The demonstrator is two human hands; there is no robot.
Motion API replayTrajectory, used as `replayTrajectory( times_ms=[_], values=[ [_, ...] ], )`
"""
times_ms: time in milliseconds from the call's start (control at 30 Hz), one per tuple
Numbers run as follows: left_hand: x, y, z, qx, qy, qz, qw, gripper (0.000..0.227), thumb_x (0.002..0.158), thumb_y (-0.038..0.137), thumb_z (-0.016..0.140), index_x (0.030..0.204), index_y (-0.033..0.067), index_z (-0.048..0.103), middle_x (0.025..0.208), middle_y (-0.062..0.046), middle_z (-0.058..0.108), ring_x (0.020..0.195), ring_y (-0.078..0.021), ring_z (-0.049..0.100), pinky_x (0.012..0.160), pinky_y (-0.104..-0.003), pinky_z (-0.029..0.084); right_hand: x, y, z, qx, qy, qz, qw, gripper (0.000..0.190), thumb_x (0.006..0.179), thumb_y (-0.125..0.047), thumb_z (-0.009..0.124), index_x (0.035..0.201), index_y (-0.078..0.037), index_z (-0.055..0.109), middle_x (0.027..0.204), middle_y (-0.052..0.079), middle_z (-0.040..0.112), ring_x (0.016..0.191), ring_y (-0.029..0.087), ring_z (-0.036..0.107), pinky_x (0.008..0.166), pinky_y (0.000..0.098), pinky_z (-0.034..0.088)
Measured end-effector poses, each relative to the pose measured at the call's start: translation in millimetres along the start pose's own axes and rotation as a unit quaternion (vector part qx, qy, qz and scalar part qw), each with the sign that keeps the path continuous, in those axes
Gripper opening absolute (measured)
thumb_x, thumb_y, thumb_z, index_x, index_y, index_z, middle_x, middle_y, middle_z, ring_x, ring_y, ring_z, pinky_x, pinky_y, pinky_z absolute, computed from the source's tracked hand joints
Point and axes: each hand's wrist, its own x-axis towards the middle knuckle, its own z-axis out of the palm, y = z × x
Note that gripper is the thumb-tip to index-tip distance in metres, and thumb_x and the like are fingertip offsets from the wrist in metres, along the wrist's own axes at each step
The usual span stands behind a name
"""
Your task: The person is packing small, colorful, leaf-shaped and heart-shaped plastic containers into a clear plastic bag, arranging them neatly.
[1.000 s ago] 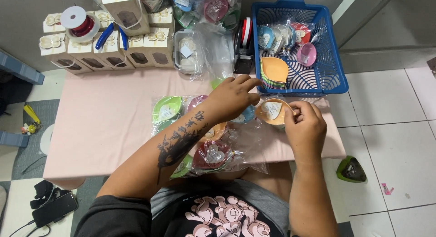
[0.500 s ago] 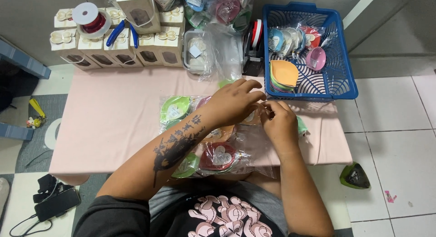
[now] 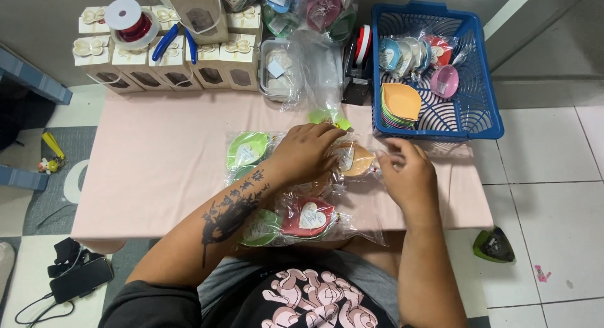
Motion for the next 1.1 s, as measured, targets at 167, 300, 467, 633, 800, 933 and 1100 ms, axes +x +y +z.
replayTrajectory(
  times_ms=[167,300,467,633,800,933,1100],
  values=[
    [1.2,-2.7,4.5,-0.012,0.007,-0.002,1.000,0.053,0.102,0.039,0.061,0.150,0.0197,0.052,0.143,-0.015,0.060,0.137,-0.0392,0.058,0.114,-0.058,0.041,-22.9,-5.5,-1.2,0.053,-0.053,0.119,0.990,0.032,0.098,-0.036,0.071,0.127,-0.021,0.073,0.108,0.012,0.079,0.089,0.025,0.078,0.075,0.0351,0.066],
    [-1.0,-2.0,6.1,-0.010,0.013,0.012,1.000,0.048,0.104,0.040,0.058,0.148,0.0213,0.054,0.141,-0.013,0.062,0.136,-0.0368,0.059,0.112,-0.057,0.042,-24.7,5.7,14.8,0.269,-0.057,0.093,0.957,0.030,0.104,-0.010,0.062,0.132,-0.005,0.068,0.125,0.025,0.073,0.109,0.034,0.075,0.088,0.0404,0.065],
    [-0.4,0.3,4.1,-0.006,0.014,0.006,1.000,0.051,0.104,0.040,0.059,0.150,0.0216,0.051,0.141,-0.013,0.062,0.135,-0.0372,0.060,0.111,-0.059,0.043,-23.6,21.6,32.3,0.329,-0.014,-0.006,0.944,0.037,0.104,0.000,0.056,0.139,-0.004,0.065,0.131,0.018,0.067,0.105,0.016,0.069,0.094,0.0326,0.062],
    [4.0,-2.1,6.3,0.016,0.013,0.002,1.000,0.054,0.102,0.040,0.062,0.151,0.0221,0.050,0.141,-0.013,0.062,0.134,-0.0363,0.060,0.109,-0.059,0.045,-34.1,32.4,39.3,0.249,0.101,-0.102,0.958,0.035,0.099,0.000,0.068,0.133,-0.001,0.062,0.133,0.017,0.048,0.097,0.032,0.074,0.080,0.0364,0.066],
    [25.8,-5.9,13.7,0.009,-0.017,-0.031,0.999,0.054,0.105,0.045,0.055,0.150,0.0159,0.053,0.142,-0.016,0.062,0.134,-0.0368,0.060,0.107,-0.056,0.048,-50.4,48.0,49.0,0.288,0.041,0.001,0.957,0.044,0.099,0.000,0.065,0.140,-0.001,0.047,0.097,0.014,0.055,0.069,0.023,0.072,0.059,0.0328,0.067],
    [61.4,-3.3,23.6,-0.010,-0.042,-0.034,0.998,0.048,0.107,0.042,0.051,0.142,0.0119,0.064,0.133,-0.018,0.069,0.123,-0.0410,0.068,0.100,-0.058,0.054,-44.4,56.7,63.3,0.366,0.022,0.034,0.930,0.039,0.103,-0.002,0.062,0.139,-0.003,0.050,0.105,0.019,0.067,0.081,0.025,0.077,0.070,0.0334,0.068],
    [93.5,-6.9,43.5,-0.056,-0.012,-0.019,0.998,0.022,0.095,0.029,0.063,0.106,0.0188,0.079,0.096,-0.009,0.079,0.096,-0.0373,0.078,0.084,-0.053,0.062,-40.9,64.8,70.4,0.338,0.021,0.070,0.938,0.032,0.103,-0.011,0.066,0.135,-0.010,0.061,0.111,0.015,0.073,0.091,0.017,0.075,0.072,0.0291,0.065]
  ],
)
